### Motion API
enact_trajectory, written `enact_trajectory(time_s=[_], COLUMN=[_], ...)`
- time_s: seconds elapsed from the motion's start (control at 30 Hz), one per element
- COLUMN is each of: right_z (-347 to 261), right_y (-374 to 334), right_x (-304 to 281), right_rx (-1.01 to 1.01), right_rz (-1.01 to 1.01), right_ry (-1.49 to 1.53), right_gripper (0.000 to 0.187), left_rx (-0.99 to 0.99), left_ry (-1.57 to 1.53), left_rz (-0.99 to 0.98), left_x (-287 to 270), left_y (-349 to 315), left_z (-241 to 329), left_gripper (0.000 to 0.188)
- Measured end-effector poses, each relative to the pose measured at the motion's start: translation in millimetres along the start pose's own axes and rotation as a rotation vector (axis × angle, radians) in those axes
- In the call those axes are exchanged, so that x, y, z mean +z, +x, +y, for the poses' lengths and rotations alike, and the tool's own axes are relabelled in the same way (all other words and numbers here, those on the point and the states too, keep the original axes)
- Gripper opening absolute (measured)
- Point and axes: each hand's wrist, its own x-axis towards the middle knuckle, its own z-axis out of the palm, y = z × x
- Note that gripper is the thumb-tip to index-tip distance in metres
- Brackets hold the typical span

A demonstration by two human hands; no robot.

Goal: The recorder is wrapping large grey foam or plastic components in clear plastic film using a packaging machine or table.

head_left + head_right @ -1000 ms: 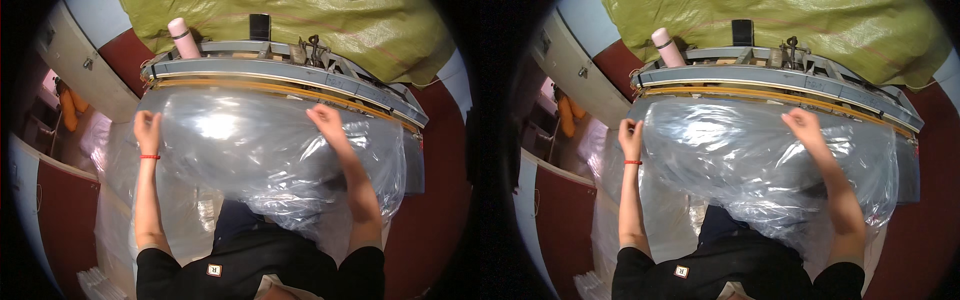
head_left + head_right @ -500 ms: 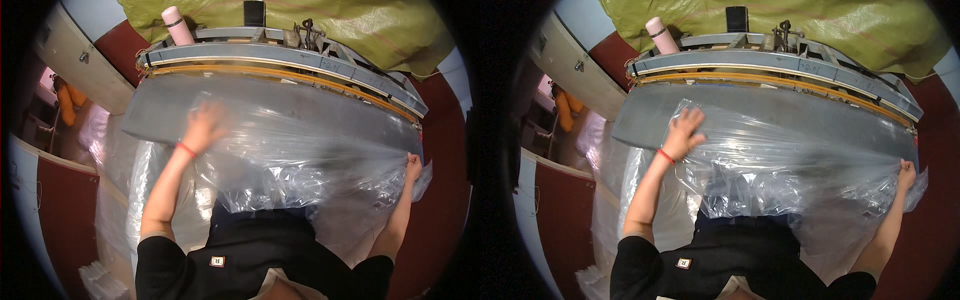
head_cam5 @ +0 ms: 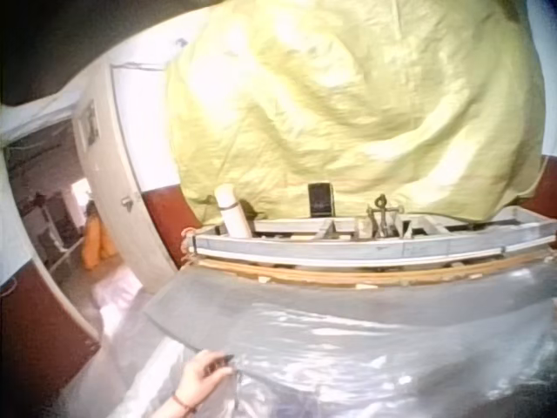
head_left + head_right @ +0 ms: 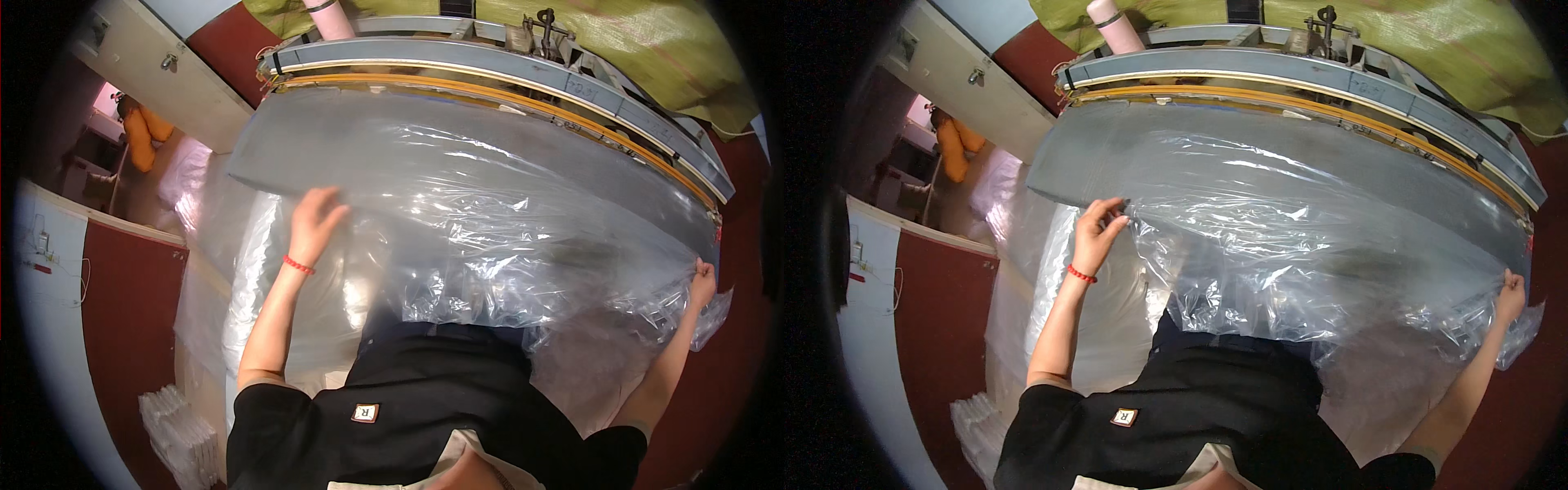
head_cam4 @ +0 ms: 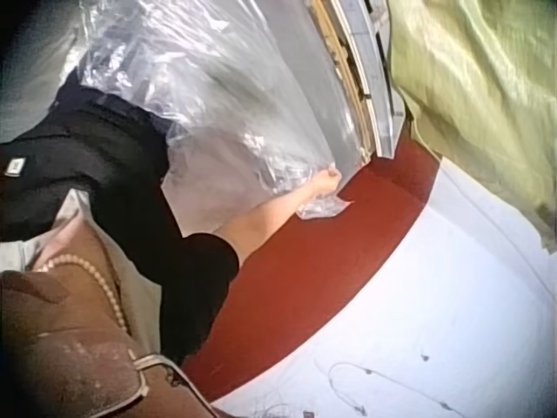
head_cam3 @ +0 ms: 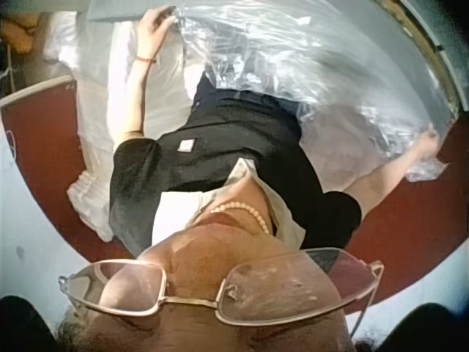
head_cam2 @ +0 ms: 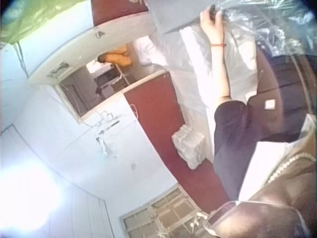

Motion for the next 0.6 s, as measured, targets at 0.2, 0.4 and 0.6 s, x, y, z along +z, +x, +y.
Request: enact_trajectory(time_s=[0.2,0.4,0.6], right_z=[-8.1,-11.6,-16.2], right_y=[-3.6,-6.9,-9.6], right_x=[3.1,-5.7,-6.6], right_rx=[0.008,0.018,0.043], right_rz=[0.019,0.013,0.066], right_ry=[0.039,0.051,0.185], right_gripper=[0.034,0.036,0.035], left_rx=[0.075,0.090,0.263], left_ry=[0.207,-0.086,0.581], left_rz=[-0.145,0.051,0.126], left_x=[8.8,24.6,64.9], left_y=[27.1,97.1,136.2], left_z=[-5.6,1.8,-3.8], left_gripper=[0.010,0.010,0.013])
